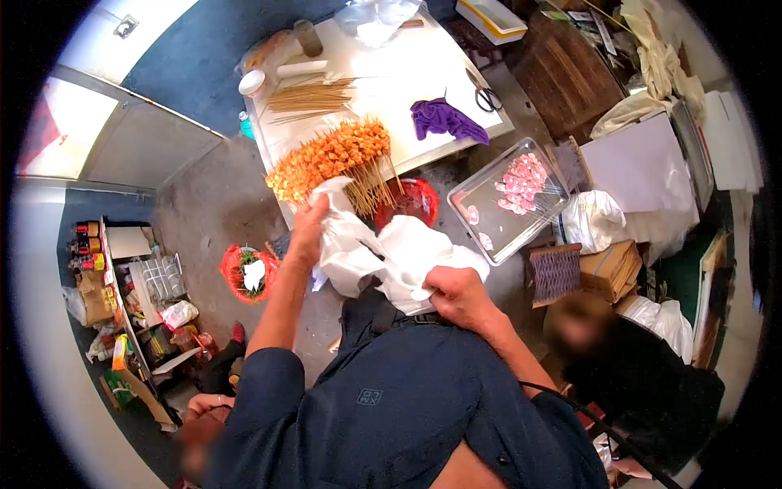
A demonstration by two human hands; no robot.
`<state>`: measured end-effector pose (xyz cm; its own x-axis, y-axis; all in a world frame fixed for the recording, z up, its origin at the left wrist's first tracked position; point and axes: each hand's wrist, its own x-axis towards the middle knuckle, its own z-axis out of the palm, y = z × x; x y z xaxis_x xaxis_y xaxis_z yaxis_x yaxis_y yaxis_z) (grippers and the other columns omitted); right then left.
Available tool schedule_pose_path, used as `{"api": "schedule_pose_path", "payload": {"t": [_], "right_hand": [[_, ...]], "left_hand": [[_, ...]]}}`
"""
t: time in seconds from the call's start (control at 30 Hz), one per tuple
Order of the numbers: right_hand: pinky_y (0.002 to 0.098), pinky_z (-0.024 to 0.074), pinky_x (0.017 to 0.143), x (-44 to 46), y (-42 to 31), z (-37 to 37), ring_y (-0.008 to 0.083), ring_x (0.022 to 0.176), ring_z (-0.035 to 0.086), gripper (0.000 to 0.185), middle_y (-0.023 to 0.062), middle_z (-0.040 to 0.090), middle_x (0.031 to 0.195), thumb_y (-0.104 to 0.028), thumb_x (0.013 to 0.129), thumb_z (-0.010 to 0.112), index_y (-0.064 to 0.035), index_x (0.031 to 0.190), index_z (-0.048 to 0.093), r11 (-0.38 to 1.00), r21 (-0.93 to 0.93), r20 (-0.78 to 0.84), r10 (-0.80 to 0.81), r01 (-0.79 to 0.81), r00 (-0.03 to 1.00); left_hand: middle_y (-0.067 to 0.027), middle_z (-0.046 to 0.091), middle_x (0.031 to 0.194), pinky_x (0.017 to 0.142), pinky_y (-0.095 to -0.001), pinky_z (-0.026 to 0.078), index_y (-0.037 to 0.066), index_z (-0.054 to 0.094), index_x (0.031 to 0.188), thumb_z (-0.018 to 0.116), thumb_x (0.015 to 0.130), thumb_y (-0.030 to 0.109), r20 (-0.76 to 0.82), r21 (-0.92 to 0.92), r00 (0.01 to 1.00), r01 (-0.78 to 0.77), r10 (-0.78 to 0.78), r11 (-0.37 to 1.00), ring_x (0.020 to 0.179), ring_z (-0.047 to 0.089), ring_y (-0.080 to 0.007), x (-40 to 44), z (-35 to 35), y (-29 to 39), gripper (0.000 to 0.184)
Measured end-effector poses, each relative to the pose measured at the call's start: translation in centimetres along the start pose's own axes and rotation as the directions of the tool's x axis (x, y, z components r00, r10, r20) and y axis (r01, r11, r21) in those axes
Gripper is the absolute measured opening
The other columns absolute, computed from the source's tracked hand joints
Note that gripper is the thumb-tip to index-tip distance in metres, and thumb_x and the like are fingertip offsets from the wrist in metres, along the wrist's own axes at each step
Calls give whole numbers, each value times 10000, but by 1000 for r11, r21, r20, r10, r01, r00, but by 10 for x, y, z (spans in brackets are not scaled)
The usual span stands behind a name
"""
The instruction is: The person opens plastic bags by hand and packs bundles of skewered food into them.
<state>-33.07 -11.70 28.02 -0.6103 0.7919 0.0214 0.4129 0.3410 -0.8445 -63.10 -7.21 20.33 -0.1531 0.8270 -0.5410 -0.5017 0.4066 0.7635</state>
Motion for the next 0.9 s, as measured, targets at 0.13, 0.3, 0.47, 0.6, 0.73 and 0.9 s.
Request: {"api": "schedule_pose_path", "payload": {"t": [0.13,0.3,0.47,0.6,0.73,0.9], "right_hand": [[342,451,567,-2,17,-6,304,618,576,102,149,575,695,17,676,582,-3,776,593,998,-30,-54,58,-59,997],[201,409,570,17,43,-46,37,650,530,27,-23,588,698,-7,767,646,-5,782,623,890,341,-226,389,-301,893],[194,421,595,98,66,-107,40,661,512,25,-32,594,722,-4,792,639,-14,814,645,968,223,-435,208,-119,876],[208,421,585,210,64,-148,39,635,499,22,-32,567,667,-10,781,633,-11,774,612,996,87,-521,58,-14,851],[240,461,608,319,43,-178,85,663,553,77,26,642,754,-26,803,625,-22,872,659,990,-141,-667,-105,14,738],[269,498,672,400,84,-165,161,835,621,365,130,616,1105,-94,814,636,24,1154,574,992,-123,-644,-66,-18,762]], "left_hand": [[-104,653,997,737,-329,542,-31,581,1116,570,919,269,-179,69,971,-150,160,986,829,650,-204,6,-29,20,359],[-85,653,961,709,-333,540,-30,582,1092,620,887,245,-236,-82,961,-165,142,983,811,646,-194,-7,-65,26,345],[-88,658,943,725,-333,535,-43,572,1102,624,873,269,-324,28,936,-133,135,991,809,648,-198,-37,-81,23,390],[-93,658,946,734,-335,530,-34,581,1088,625,869,269,-370,-71,911,-224,183,972,802,648,-197,-58,-88,16,376],[-89,655,946,727,-336,529,-12,584,1076,634,872,246,-444,-134,891,-170,94,976,794,643,-186,-77,-103,9,332],[-77,656,940,724,-329,527,9,606,1036,651,865,219,-492,-224,864,-247,109,943,797,639,-175,-89,-114,0,274]]}}
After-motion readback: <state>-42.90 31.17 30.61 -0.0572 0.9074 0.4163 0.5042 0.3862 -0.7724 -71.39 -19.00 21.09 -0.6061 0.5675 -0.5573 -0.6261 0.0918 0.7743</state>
